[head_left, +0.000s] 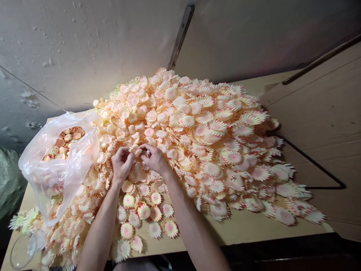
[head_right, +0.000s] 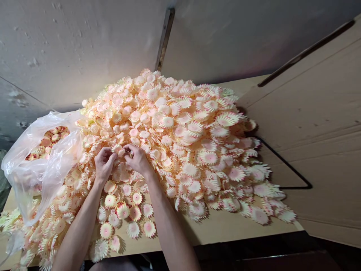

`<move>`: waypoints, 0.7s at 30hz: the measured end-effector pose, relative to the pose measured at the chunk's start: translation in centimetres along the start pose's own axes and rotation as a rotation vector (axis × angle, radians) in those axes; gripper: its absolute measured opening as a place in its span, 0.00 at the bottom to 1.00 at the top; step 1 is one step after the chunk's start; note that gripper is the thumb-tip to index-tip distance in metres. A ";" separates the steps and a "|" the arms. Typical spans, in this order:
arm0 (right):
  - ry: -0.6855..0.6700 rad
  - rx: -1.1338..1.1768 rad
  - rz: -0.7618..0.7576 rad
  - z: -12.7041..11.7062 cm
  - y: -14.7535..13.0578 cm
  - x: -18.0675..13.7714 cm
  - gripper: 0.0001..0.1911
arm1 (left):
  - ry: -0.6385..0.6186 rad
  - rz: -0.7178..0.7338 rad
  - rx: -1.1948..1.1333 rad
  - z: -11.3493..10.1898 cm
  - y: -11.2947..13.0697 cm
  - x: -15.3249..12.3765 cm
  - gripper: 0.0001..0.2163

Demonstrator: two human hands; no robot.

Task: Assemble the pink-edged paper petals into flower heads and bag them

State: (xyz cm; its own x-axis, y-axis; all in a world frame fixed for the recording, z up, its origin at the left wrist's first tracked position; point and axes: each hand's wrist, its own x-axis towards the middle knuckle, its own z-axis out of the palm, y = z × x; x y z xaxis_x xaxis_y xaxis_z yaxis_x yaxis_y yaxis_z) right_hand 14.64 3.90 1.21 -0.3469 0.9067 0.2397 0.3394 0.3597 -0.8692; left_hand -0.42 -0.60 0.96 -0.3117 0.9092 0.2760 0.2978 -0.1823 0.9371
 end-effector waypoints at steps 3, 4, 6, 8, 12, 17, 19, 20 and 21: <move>-0.003 0.004 -0.007 0.0 0.1 0.0 0.13 | -0.001 0.000 0.001 0.0 0.0 0.0 0.05; -0.003 0.004 -0.007 0.0 0.1 0.0 0.12 | -0.001 -0.001 0.000 0.0 0.0 0.0 0.05; -0.003 0.005 -0.005 0.0 0.1 0.0 0.12 | -0.001 -0.003 -0.001 0.0 0.0 0.0 0.05; -0.001 0.005 -0.006 0.0 0.1 0.1 0.12 | 0.002 -0.002 0.001 0.0 0.0 0.0 0.05; 0.000 0.002 -0.005 0.0 0.0 0.1 0.12 | 0.001 -0.001 0.002 0.0 0.0 0.0 0.05; -0.002 -0.011 0.004 -0.1 -0.1 0.1 0.12 | -0.001 -0.003 -0.002 0.0 0.0 0.1 0.05; -0.002 -0.010 0.002 0.0 0.0 0.1 0.12 | 0.000 -0.005 -0.002 0.0 0.1 0.1 0.05; -0.001 -0.008 -0.002 0.0 0.0 0.1 0.12 | -0.001 -0.004 -0.002 0.0 0.2 0.0 0.05; 0.000 -0.006 -0.007 0.0 0.1 0.1 0.12 | -0.001 -0.003 -0.002 0.1 0.3 0.0 0.05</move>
State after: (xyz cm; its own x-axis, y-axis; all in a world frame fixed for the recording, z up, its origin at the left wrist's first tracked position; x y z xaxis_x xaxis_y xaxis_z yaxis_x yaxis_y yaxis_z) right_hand 14.64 3.99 1.16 -0.3490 0.9044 0.2455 0.3426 0.3669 -0.8649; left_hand -0.29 -0.59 1.22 -0.3114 0.9103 0.2729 0.2947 -0.1805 0.9384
